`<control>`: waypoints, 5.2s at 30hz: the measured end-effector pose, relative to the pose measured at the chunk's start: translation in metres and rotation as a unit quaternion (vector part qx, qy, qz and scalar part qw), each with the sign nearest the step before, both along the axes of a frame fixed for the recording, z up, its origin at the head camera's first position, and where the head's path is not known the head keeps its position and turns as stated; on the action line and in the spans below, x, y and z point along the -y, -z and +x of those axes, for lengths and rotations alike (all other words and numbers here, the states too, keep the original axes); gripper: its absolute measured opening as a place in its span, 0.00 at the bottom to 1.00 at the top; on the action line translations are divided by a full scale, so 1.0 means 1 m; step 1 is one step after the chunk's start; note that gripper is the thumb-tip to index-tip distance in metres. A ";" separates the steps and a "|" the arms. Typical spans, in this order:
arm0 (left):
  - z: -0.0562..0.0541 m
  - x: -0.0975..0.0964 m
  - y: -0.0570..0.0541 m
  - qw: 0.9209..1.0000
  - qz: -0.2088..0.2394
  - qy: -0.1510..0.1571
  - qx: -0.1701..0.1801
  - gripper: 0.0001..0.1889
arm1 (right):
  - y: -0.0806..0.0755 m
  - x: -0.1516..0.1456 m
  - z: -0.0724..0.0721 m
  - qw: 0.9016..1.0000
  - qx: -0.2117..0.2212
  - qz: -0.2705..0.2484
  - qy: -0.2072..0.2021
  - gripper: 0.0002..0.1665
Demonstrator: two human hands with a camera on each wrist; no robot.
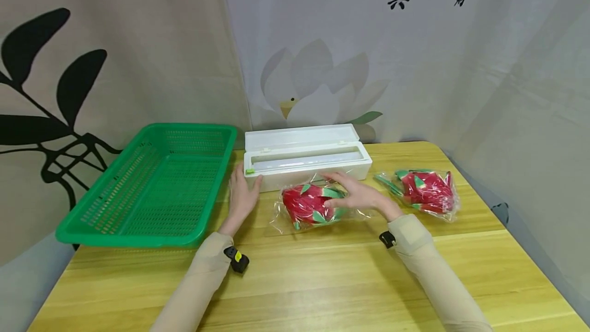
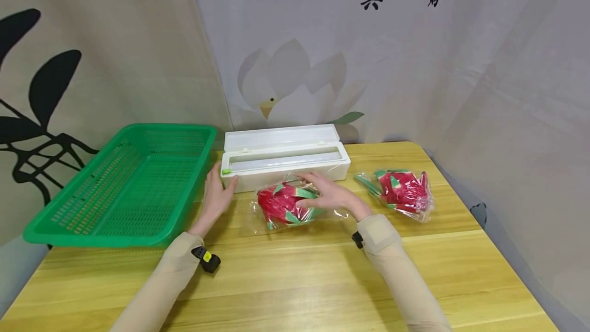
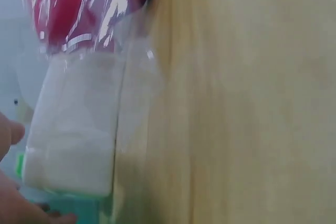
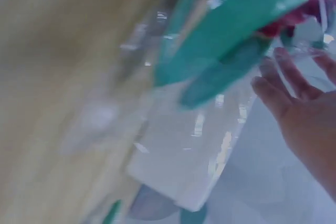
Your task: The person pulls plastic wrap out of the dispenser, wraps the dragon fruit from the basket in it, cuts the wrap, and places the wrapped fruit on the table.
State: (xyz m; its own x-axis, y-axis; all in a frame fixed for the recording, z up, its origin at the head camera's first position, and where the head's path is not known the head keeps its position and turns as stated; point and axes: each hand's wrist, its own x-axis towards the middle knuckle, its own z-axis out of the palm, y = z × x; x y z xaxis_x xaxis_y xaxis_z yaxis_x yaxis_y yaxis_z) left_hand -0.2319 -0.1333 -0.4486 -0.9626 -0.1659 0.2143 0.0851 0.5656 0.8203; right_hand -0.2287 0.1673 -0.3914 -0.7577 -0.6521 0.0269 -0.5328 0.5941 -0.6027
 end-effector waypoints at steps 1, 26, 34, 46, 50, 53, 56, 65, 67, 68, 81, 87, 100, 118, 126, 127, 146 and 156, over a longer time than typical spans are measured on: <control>-0.003 0.001 0.001 1.000 0.002 0.007 0.015 0.37 | -0.003 0.003 -0.002 1.000 -0.006 -0.001 0.001 0.45; -0.016 0.020 0.007 0.998 0.033 0.031 0.034 0.37 | -0.067 0.069 -0.044 0.968 0.152 0.151 -0.133 0.28; -0.015 0.021 0.005 0.998 0.047 0.035 0.024 0.37 | -0.082 0.079 -0.042 0.966 0.136 0.164 -0.143 0.26; -0.017 0.022 0.005 0.999 0.033 0.037 -0.009 0.37 | -0.064 0.168 -0.049 0.954 -0.115 0.258 -0.095 0.21; -0.017 0.023 0.005 0.999 0.022 0.033 -0.018 0.36 | -0.051 0.180 -0.052 0.937 -0.154 0.299 -0.095 0.24; -0.017 0.024 0.006 0.999 0.025 0.026 -0.015 0.34 | -0.045 0.186 -0.054 0.928 -0.174 0.310 -0.110 0.26; -0.017 0.025 0.007 1.000 0.022 0.021 -0.005 0.33 | -0.042 0.191 -0.054 0.922 -0.187 0.315 -0.124 0.26; -0.018 0.024 0.008 0.999 0.020 0.030 0.000 0.37 | -0.041 0.198 -0.056 0.917 -0.197 0.330 -0.105 0.17; -0.017 0.023 0.008 1.000 0.012 0.027 -0.004 0.36 | -0.040 0.199 -0.056 0.918 -0.206 0.325 -0.101 0.16; -0.016 0.023 0.008 1.000 0.005 0.025 -0.008 0.35 | -0.039 0.200 -0.056 0.917 -0.212 0.323 -0.100 0.16; -0.019 0.020 0.008 1.000 0.002 0.015 -0.022 0.25 | -0.037 0.205 -0.057 0.928 -0.207 0.304 -0.062 0.17; -0.019 0.021 0.007 1.000 0.008 0.010 -0.015 0.26 | -0.037 0.201 -0.058 0.933 -0.190 0.299 -0.055 0.16; -0.017 0.022 0.007 1.000 0.004 0.010 -0.015 0.27 | -0.031 0.200 -0.060 0.929 -0.222 0.289 -0.068 0.12; -0.021 0.024 0.009 0.999 0.038 0.021 -0.001 0.32 | -0.046 0.090 -0.083 0.947 -0.160 0.276 -0.028 0.11; -0.024 0.022 0.010 0.999 0.034 0.031 -0.005 0.32 | -0.039 0.055 -0.087 0.958 -0.162 0.236 -0.032 0.14; -0.024 0.022 0.010 0.999 0.034 0.032 -0.006 0.32 | -0.039 0.054 -0.087 0.957 -0.166 0.237 -0.030 0.12; -0.024 0.025 0.008 0.998 0.045 0.041 0.001 0.31 | -0.035 -0.021 -0.089 0.972 -0.128 0.191 0.049 0.04; -0.024 0.027 0.009 0.997 0.063 0.045 0.001 0.31 | -0.029 -0.046 -0.085 0.973 -0.140 0.173 0.061 0.03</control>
State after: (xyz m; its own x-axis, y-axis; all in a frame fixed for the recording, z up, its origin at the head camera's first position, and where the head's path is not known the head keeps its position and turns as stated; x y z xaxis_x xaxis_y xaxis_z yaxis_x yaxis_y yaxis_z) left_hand -0.2561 -0.1598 -0.4577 -0.9754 -0.1033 0.1947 0.1290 0.4486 0.8844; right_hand -0.3133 0.2136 -0.3622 -0.8242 -0.5649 0.0387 -0.5606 0.8046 -0.1958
